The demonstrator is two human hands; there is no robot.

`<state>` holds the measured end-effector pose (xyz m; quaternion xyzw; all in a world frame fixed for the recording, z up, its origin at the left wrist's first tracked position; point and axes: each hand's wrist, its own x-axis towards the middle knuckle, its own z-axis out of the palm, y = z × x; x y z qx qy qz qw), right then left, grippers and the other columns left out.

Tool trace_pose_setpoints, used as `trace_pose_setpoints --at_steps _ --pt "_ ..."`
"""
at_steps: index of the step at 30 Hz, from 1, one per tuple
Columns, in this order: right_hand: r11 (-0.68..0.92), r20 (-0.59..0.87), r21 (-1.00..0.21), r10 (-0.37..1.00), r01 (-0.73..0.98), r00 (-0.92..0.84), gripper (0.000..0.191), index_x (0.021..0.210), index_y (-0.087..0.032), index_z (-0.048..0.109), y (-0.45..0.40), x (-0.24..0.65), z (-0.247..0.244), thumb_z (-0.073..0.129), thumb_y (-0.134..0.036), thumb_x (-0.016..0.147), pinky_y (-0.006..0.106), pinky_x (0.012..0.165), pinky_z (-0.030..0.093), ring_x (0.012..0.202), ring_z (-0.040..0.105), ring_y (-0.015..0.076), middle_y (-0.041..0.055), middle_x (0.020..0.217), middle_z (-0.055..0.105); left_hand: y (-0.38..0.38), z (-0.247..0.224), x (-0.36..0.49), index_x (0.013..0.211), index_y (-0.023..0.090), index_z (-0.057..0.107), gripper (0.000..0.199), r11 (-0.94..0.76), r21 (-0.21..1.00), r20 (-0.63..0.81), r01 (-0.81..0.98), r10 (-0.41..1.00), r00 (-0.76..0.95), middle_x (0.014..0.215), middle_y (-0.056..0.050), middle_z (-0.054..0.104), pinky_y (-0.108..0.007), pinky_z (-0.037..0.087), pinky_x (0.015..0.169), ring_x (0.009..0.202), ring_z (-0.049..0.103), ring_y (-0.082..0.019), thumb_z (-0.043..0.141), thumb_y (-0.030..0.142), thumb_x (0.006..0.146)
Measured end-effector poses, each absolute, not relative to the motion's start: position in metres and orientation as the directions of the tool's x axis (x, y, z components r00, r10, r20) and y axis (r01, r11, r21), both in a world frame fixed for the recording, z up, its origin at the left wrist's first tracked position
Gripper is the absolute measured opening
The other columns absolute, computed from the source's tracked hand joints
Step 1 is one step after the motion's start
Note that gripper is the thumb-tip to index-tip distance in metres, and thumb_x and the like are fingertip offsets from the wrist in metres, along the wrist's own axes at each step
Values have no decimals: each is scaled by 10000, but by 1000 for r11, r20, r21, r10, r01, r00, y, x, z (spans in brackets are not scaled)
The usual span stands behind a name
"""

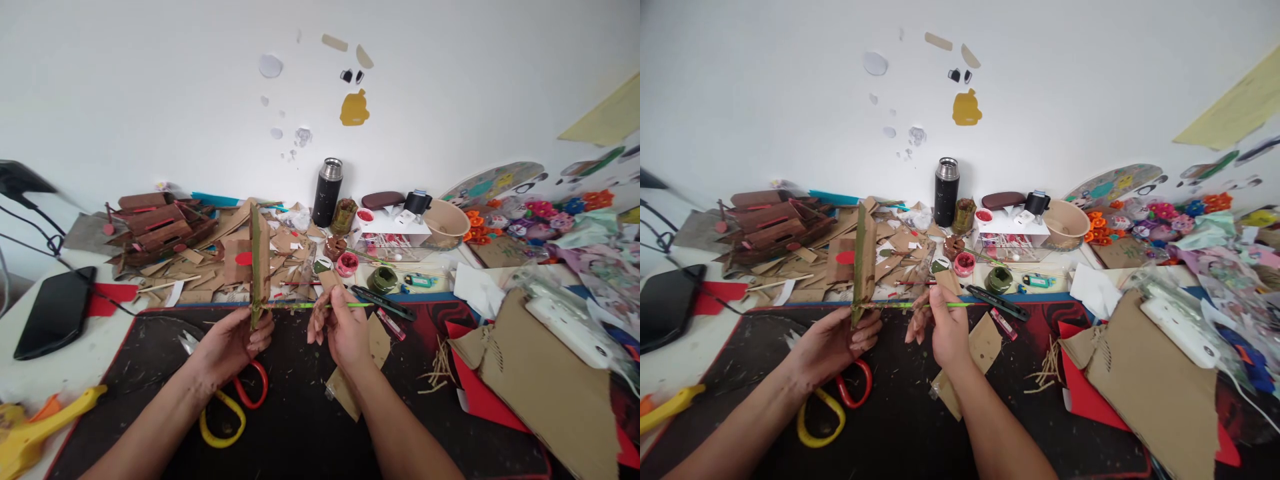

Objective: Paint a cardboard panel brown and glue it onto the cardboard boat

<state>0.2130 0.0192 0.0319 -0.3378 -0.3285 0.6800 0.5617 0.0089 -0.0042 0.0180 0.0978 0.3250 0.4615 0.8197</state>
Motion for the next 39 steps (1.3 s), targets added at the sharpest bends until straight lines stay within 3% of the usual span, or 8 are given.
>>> trace_pose_setpoints --at_steps 17,27,35,39 --pt "-124 -78 -842 991 -524 -109 491 766 -196 640 22 214 38 691 -658 926 197 318 328 340 567 132 -30 503 595 -5 22 11 687 144 617 296 546 462 -417 -699 829 373 668 29 429 -220 405 500 550 394 -84 879 256 766" --pt "-147 -90 -839 987 -524 -132 510 744 -176 631 20 214 31 695 -648 928 176 303 329 345 596 134 -38 472 570 -5 18 9 705 146 612 239 553 461 -429 -694 823 371 677 20 424 -231 429 510 553 408 -93 801 226 828" --pt "-173 -92 -832 980 -527 -176 486 738 -170 650 18 215 22 685 -603 956 184 317 345 328 577 133 -44 440 553 -4 18 9 698 133 655 231 542 440 -474 -716 817 327 641 21 460 -231 433 490 541 427 -93 862 217 755" --pt "-174 -70 -836 974 -520 -213 492 717 -168 643 17 214 21 668 -586 975 181 323 333 307 546 119 -49 421 534 -4 17 9 786 117 705 223 536 432 -489 -725 815 311 661 17 500 -222 426 475 524 420 -81 893 216 719"
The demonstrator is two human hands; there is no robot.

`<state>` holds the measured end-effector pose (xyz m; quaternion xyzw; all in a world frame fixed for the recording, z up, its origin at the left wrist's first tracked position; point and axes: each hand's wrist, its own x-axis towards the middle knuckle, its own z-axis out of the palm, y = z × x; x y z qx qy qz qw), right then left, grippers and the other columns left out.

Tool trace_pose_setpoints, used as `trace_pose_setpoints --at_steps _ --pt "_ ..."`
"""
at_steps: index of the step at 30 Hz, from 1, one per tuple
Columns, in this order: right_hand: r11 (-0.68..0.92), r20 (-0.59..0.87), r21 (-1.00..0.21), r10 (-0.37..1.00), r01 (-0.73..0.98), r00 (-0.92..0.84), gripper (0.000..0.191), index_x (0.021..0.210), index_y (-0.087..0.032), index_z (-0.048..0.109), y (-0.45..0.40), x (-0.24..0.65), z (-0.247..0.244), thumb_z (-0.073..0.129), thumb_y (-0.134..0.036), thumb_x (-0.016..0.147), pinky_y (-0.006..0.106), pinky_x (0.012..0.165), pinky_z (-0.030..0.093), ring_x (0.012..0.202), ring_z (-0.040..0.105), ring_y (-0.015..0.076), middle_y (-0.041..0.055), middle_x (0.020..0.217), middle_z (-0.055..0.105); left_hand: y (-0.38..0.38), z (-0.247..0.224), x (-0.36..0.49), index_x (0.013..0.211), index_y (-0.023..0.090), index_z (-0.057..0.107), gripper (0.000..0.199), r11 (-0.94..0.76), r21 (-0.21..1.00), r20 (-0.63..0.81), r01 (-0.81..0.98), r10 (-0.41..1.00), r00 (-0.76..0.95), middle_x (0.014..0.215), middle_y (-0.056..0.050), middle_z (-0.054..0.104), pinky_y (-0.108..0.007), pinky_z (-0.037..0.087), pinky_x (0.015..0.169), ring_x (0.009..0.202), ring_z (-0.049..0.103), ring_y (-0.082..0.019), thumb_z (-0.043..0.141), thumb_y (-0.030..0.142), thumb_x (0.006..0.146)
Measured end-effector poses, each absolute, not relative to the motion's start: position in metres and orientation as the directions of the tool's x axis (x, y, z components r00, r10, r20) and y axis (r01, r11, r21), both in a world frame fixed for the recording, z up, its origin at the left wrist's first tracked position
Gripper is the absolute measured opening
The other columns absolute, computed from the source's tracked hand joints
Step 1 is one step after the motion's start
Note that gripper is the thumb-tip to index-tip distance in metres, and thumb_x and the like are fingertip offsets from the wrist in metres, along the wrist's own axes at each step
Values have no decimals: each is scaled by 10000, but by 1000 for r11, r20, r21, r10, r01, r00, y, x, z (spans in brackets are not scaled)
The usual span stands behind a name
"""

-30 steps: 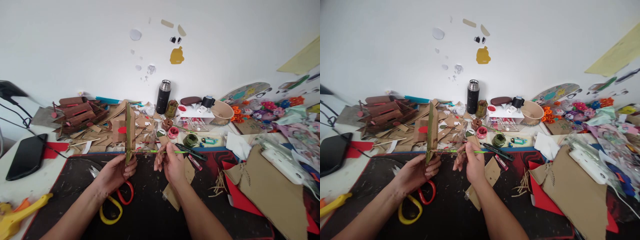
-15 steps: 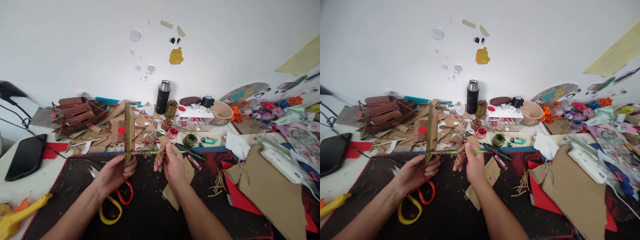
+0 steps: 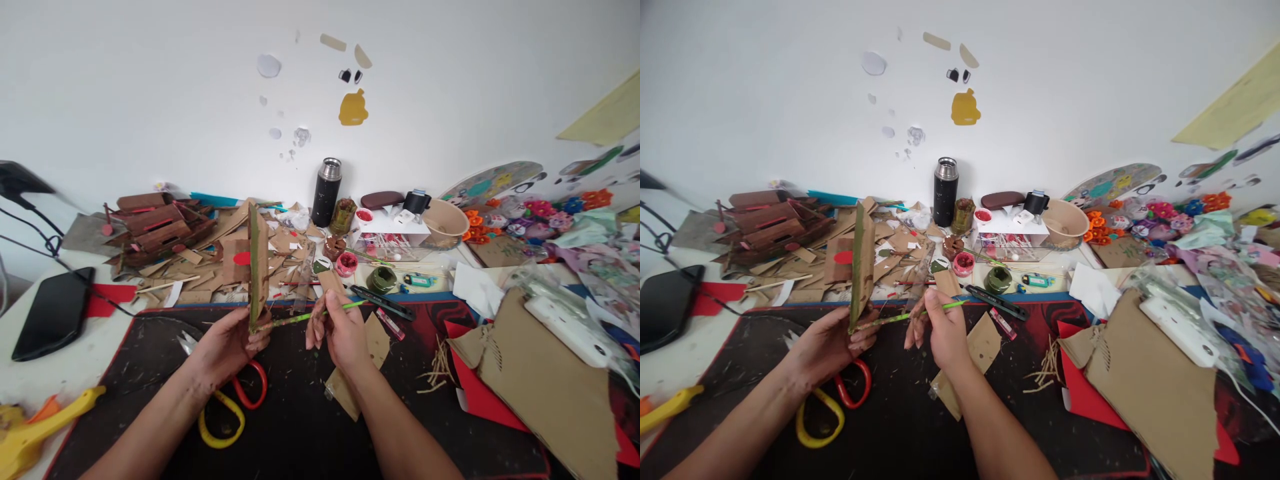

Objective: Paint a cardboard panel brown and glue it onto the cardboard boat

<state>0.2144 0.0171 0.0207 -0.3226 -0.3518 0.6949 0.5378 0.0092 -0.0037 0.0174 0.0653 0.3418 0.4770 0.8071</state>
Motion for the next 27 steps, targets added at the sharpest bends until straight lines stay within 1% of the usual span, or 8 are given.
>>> trace_pose_setpoints --at_steps 3,10,13,17,21,27 --pt "-171 -56 -831 973 -529 -225 489 717 -167 644 17 214 22 657 -573 988 178 327 333 311 556 120 -51 419 527 -4 18 10 792 111 709 242 534 440 -487 -722 818 307 656 21 498 -219 420 472 515 411 -74 908 217 703" --pt "-142 -48 -803 983 -579 -174 475 752 -163 667 19 215 24 688 -588 965 176 310 340 330 595 136 -42 452 563 -4 19 10 668 135 642 287 552 458 -471 -696 815 337 628 30 455 -226 424 492 536 413 -85 902 242 723" --pt "-130 -52 -797 988 -591 -147 477 761 -164 671 20 216 26 699 -601 951 170 311 333 334 597 133 -44 461 567 -3 18 10 665 134 631 299 556 474 -458 -683 818 348 641 28 455 -224 421 497 542 405 -83 898 250 734" --pt "-113 -58 -791 992 -601 -110 471 754 -171 666 20 217 28 710 -600 942 171 312 338 338 599 135 -44 465 569 -3 17 10 651 135 616 351 565 474 -454 -675 814 363 646 30 444 -226 415 497 548 392 -83 929 283 704" --pt "-105 -48 -783 993 -614 -109 456 758 -174 665 20 217 28 710 -588 945 177 307 338 336 597 140 -42 465 575 -3 16 11 673 133 631 350 569 479 -452 -669 813 368 654 33 440 -225 401 499 552 378 -82 940 295 688" --pt "-118 -61 -776 992 -620 -113 467 756 -165 657 21 216 28 717 -590 940 168 305 328 317 571 124 -45 470 571 -4 15 10 694 134 639 351 582 492 -452 -647 806 382 660 39 413 -223 367 503 557 348 -81 927 335 715"
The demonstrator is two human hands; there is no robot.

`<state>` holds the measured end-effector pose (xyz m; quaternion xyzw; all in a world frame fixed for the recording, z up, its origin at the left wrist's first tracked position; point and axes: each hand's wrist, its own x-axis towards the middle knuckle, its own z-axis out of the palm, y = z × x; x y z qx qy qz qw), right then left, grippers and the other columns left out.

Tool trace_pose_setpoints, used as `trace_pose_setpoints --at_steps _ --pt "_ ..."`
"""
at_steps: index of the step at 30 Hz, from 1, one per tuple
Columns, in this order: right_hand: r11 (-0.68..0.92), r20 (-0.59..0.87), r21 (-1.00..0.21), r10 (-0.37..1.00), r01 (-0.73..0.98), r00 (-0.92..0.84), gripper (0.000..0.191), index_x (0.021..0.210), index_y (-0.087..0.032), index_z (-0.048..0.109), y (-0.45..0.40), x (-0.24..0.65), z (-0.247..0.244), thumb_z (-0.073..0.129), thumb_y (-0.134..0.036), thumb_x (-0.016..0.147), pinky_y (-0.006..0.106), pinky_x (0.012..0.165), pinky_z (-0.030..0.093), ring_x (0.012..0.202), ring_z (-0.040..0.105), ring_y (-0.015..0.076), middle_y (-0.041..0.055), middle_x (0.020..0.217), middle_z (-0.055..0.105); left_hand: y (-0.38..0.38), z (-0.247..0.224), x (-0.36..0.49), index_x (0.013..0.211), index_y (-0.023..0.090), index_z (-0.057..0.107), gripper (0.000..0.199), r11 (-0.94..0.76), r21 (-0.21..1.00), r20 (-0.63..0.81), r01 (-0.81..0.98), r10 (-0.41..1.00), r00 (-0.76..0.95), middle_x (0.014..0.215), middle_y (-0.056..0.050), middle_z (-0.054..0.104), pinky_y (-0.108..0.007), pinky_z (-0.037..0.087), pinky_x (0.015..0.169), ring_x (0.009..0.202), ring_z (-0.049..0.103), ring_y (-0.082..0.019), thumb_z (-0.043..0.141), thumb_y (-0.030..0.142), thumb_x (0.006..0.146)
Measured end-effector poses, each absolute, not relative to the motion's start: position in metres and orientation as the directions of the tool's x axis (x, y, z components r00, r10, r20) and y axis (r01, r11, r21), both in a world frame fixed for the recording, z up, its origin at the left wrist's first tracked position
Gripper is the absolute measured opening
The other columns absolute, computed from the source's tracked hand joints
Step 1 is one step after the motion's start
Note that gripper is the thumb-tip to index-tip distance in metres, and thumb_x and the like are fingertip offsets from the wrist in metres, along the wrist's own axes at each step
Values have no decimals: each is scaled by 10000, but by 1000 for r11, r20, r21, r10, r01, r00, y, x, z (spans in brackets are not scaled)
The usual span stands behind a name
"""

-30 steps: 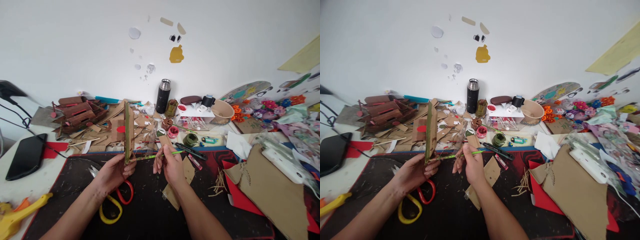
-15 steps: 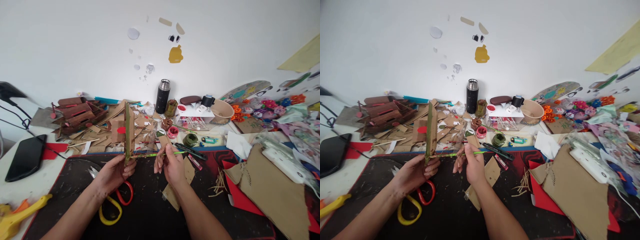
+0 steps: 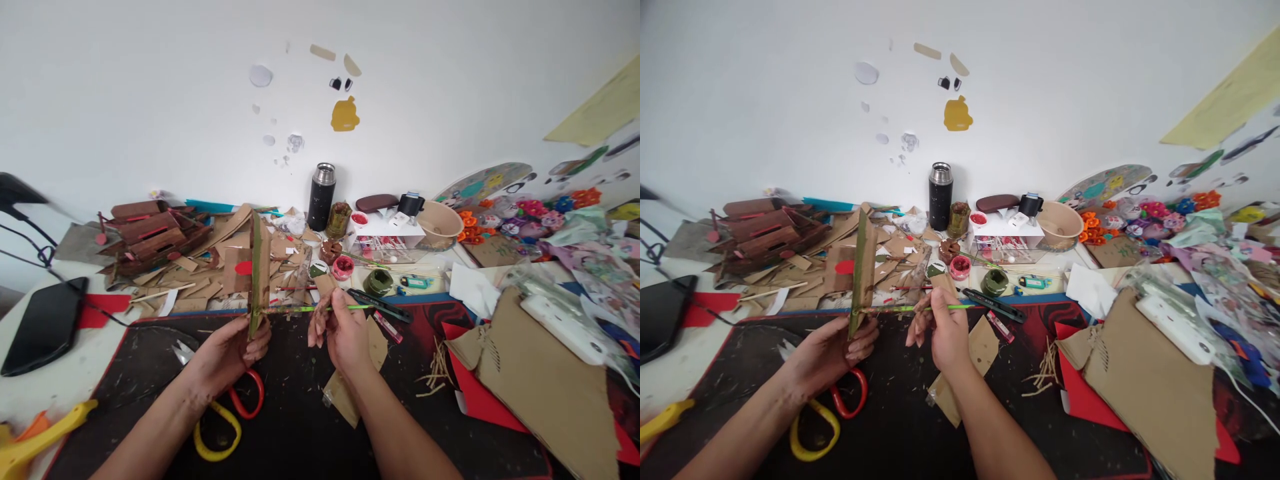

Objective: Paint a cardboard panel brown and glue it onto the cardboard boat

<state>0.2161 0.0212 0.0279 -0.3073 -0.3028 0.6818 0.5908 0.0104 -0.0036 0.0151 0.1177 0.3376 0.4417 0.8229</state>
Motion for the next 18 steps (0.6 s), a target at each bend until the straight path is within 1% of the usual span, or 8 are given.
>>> trace_pose_setpoints --at_steps 3,9,13,18 --pt "-127 -75 -776 991 -618 -110 479 759 -167 650 22 216 29 722 -610 928 166 305 331 308 559 121 -51 461 561 -5 15 10 665 139 623 369 585 497 -442 -641 806 394 653 41 394 -224 355 505 559 336 -83 924 343 722" --pt "-112 -74 -773 994 -624 -86 479 753 -172 639 23 216 32 732 -612 919 163 306 333 311 562 122 -45 462 574 -6 14 11 693 145 634 332 580 515 -434 -631 812 392 669 34 415 -233 344 513 562 347 -86 901 335 749" --pt "-103 -73 -770 995 -630 -74 482 760 -176 645 23 216 33 737 -625 908 169 301 342 316 568 127 -46 473 577 -7 12 11 753 146 662 290 579 509 -436 -637 812 388 670 38 419 -234 329 510 557 342 -86 895 319 757" --pt "-75 -57 -778 997 -623 -49 484 752 -183 637 27 220 41 751 -632 892 174 294 333 312 559 126 -48 478 579 -7 12 10 733 142 658 302 576 520 -424 -631 815 395 673 37 411 -237 321 516 564 337 -87 892 331 758"
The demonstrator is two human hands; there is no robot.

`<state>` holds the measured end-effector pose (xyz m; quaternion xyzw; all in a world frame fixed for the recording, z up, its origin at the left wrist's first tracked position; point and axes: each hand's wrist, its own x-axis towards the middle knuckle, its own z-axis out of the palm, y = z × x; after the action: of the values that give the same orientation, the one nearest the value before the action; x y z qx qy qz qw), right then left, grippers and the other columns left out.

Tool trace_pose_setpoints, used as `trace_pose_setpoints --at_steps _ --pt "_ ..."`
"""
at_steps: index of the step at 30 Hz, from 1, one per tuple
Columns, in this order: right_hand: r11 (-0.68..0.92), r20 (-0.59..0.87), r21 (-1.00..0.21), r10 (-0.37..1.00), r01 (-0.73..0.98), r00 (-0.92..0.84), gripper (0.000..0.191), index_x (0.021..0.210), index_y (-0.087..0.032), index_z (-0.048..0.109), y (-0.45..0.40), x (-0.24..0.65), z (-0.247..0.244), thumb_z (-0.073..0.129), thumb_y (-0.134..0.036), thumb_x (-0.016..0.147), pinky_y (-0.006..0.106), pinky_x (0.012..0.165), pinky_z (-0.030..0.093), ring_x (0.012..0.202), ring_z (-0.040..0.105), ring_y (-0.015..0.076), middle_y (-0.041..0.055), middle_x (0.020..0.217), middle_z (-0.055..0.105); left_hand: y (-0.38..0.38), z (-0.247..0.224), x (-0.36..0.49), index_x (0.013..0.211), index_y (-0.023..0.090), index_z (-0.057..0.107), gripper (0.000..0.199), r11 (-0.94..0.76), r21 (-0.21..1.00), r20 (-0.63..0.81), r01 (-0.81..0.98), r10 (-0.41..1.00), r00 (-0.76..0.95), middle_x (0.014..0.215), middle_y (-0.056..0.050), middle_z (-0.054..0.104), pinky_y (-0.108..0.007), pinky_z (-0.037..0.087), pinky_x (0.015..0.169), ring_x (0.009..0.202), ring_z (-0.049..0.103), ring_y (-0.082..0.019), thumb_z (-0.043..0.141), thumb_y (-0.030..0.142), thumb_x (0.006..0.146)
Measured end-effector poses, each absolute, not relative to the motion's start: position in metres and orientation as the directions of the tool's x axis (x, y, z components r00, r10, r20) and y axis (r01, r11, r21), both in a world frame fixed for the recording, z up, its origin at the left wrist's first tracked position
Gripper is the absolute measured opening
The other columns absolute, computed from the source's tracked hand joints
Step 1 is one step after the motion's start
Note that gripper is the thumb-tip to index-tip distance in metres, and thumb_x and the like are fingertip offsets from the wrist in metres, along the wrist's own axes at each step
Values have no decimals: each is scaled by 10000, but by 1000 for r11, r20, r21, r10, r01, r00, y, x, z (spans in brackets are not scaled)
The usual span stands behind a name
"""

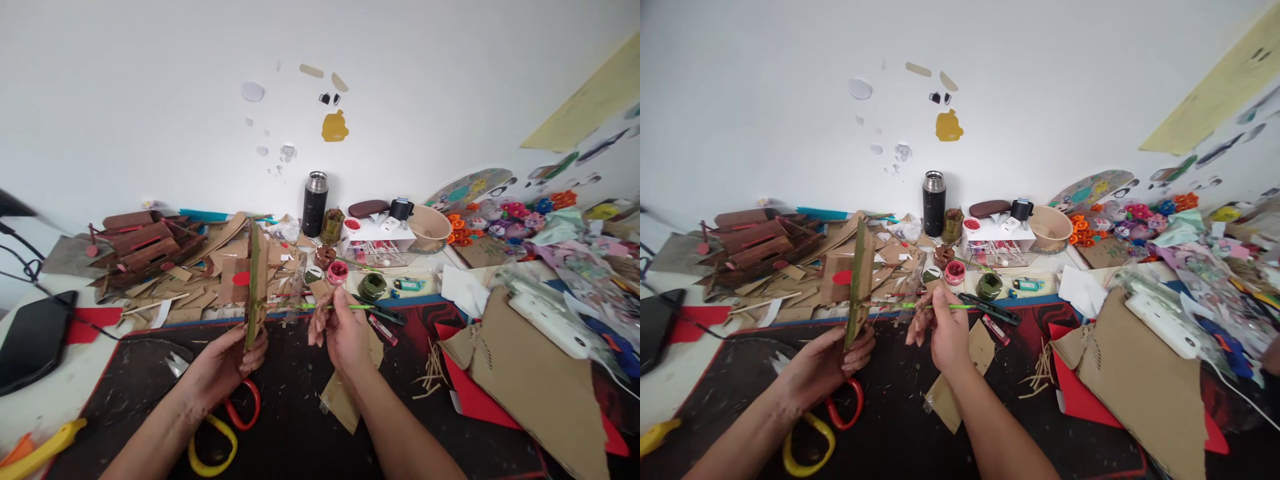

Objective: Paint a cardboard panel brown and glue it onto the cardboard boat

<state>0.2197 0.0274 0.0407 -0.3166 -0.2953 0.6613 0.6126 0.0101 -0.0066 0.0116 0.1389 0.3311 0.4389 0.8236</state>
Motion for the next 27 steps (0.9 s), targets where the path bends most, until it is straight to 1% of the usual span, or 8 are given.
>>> trace_pose_setpoints --at_steps 3,5,7,11,16,20,27 --pt "-49 -35 -786 999 -617 -34 477 747 -183 644 33 225 50 757 -624 890 179 300 336 314 554 126 -47 472 577 -7 12 8 755 139 671 303 577 532 -409 -620 816 408 669 39 403 -242 311 517 563 319 -90 888 350 764" --pt "-32 -25 -788 999 -615 -20 476 743 -183 649 38 228 58 769 -623 879 183 304 341 315 548 123 -46 471 579 -7 12 6 733 142 657 309 579 543 -397 -608 815 422 657 38 395 -249 314 524 564 310 -94 872 358 783" --pt "3 -7 -782 1000 -624 14 481 743 -186 655 43 231 67 780 -635 863 188 303 347 311 533 119 -51 466 573 -8 12 4 732 146 653 312 584 555 -387 -593 812 437 652 37 395 -254 313 531 568 307 -99 865 368 790" --pt "81 27 -771 995 -631 95 493 736 -193 649 55 234 81 777 -653 855 197 314 369 313 513 106 -64 463 546 -9 10 1 801 142 688 312 590 584 -381 -558 806 453 665 34 411 -255 302 537 575 300 -99 866 398 784" --pt "139 51 -775 986 -617 157 501 724 -196 635 67 232 90 749 -659 876 202 327 374 331 532 113 -64 452 529 -9 8 2 776 142 692 303 592 592 -366 -547 802 472 659 30 420 -263 311 545 575 301 -101 863 393 788" --pt "136 65 -765 989 -630 135 512 732 -188 653 73 231 91 752 -671 867 204 311 360 310 511 111 -64 442 526 -8 5 2 759 144 691 301 605 574 -361 -552 792 492 649 27 425 -267 315 551 573 302 -105 861 390 792" --pt "121 74 -773 992 -623 102 524 727 -181 643 82 235 87 742 -672 880 200 317 353 327 544 122 -57 442 529 -7 -1 2 765 137 700 316 615 538 -380 -576 787 486 641 39 396 -259 296 542 568 253 -99 870 403 781"
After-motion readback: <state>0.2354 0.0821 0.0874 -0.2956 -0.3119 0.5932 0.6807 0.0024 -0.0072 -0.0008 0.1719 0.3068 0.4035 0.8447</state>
